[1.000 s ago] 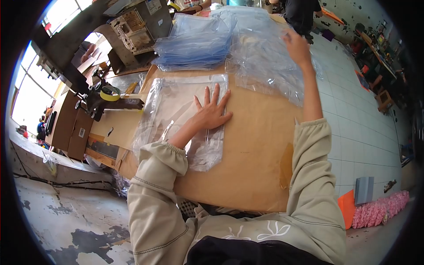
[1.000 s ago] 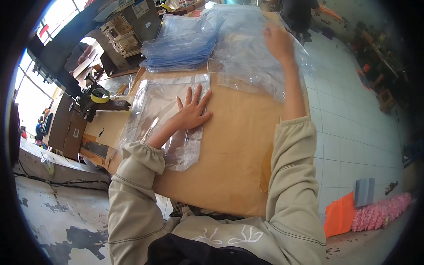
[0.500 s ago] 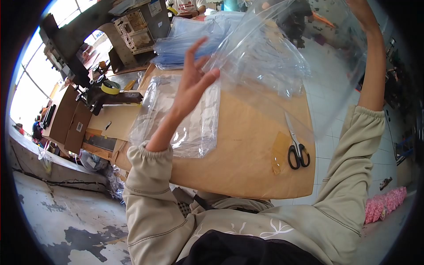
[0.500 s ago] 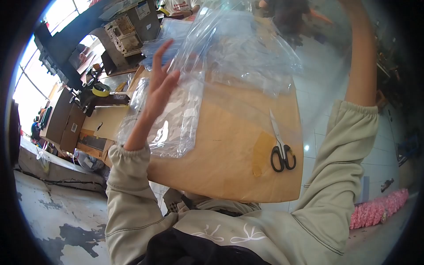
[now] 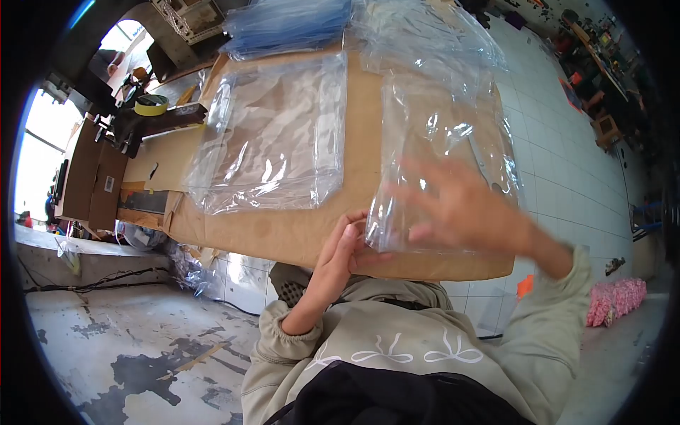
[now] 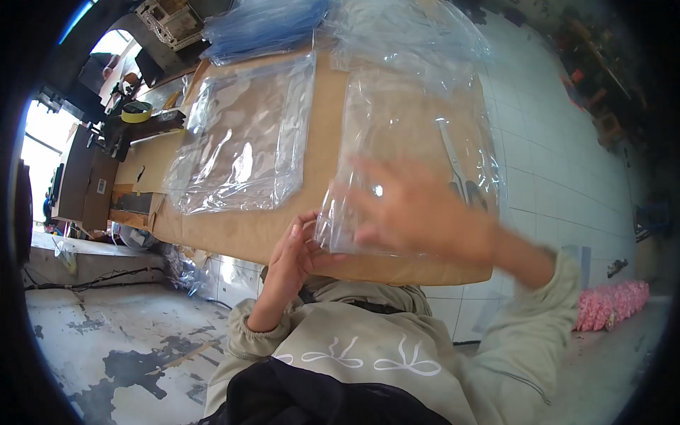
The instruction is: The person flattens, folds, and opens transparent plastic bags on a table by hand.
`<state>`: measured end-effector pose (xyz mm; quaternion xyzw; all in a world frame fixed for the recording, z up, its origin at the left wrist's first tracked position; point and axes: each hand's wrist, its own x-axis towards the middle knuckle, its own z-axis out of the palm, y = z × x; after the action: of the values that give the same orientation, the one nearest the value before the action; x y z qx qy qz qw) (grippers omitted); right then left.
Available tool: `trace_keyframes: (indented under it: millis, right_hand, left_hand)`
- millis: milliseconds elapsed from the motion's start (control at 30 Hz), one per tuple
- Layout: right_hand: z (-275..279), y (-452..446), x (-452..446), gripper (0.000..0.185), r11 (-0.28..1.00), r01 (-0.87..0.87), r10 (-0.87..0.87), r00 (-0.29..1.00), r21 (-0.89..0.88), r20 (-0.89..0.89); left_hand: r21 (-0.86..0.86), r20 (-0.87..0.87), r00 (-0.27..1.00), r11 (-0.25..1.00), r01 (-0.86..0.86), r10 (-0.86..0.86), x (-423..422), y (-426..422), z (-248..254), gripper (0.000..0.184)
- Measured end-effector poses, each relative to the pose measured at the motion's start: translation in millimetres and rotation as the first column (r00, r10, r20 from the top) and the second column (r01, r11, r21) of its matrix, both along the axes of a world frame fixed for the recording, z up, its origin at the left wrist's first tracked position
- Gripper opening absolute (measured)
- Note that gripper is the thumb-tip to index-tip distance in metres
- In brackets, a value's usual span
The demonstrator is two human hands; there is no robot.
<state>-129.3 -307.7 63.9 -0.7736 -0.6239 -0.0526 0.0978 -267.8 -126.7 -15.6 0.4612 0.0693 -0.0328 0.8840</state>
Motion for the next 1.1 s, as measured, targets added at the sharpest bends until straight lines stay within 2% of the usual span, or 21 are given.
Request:
trace_keyframes:
  millis: [33, 67, 133, 233, 367, 433, 533, 667, 767, 833, 900, 967, 1033, 1100]
  right_hand:
    - [-8, -4, -22, 0.06, 0.999, 0.017, -0.012, 0.991, 0.037, -0.137]
    - [-12, -6, -37, 0.059, 0.994, 0.079, -0.068, 0.987, 0.071, -0.146]
    - [-17, -7, -60, 0.059, 0.97, 0.201, -0.177, 0.97, 0.137, -0.168]
    - [-29, -13, -76, 0.057, 0.923, 0.276, -0.241, 0.958, 0.269, -0.156]
    - [-34, -10, -81, 0.055, 0.858, 0.359, -0.203, 0.893, 0.367, -0.401]
    - [-41, -8, -81, 0.055, 0.796, 0.426, -0.185, 0.848, 0.43, -0.496]
    - [-38, -7, -77, 0.052, 0.786, 0.435, -0.183, 0.842, 0.439, -0.508]
    - [-41, -7, -71, 0.046, 0.85, 0.248, -0.123, 0.951, 0.465, -0.284]
    - [-39, -7, -66, 0.043, 0.871, 0.17, -0.097, 0.979, 0.46, -0.177]
    - [-39, -8, -59, 0.041, 0.89, 0.066, -0.021, 0.994, 0.452, -0.103]
    - [-45, -12, -58, 0.038, 0.852, 0.096, -0.052, 0.994, 0.515, -0.1]
    - [-47, -15, -59, 0.034, 0.811, 0.157, -0.108, 0.987, 0.563, -0.119]
    - [-44, -18, -60, 0.028, 0.766, 0.248, -0.188, 0.969, 0.593, -0.161]
    - [-44, -22, -57, 0.021, 0.765, 0.21, -0.179, 0.978, 0.609, -0.111]
  left_hand:
    - [-0.068, -0.031, 0.999, 0.997, 0.022, -0.024, -3, 1, 1, 0.03]
    - [-0.139, -0.056, 0.997, 0.989, 0.04, -0.048, -5, 0, 0, 0.029]
    - [-0.098, -0.059, 0.996, 0.993, 0.061, -0.067, -6, -4, -6, 0.027]
    - [-0.097, -0.05, 0.996, 0.993, 0.067, -0.072, -6, -12, -6, 0.023]
    - [-0.214, -0.001, 0.998, 0.974, 0.068, -0.069, -2, -20, -11, 0.023]
    - [-0.16, 0.004, 0.998, 0.985, 0.066, -0.066, 1, -21, -7, 0.025]
    - [-0.074, 0.027, 0.999, 0.997, 0.032, -0.031, 4, -22, -3, 0.03]
    - [0.119, 0.169, 0.986, 0.993, -0.027, 0.006, 8, -21, 2, 0.032]
    - [0.311, 0.125, 0.991, 0.947, -0.076, 0.039, 9, -17, 6, 0.033]
    - [0.419, 0.173, 0.982, 0.897, -0.141, 0.074, 12, -16, 11, 0.035]
    - [0.565, 0.231, 0.971, 0.803, -0.188, 0.065, 14, -13, 14, 0.04]
    - [0.725, 0.288, 0.958, 0.651, -0.224, 0.009, 13, -7, 15, 0.047]
    - [0.778, 0.28, 0.96, 0.59, -0.218, -0.015, 11, -6, 20, 0.051]
    - [0.823, 0.264, 0.964, 0.523, -0.22, -0.009, 10, -8, 26, 0.053]
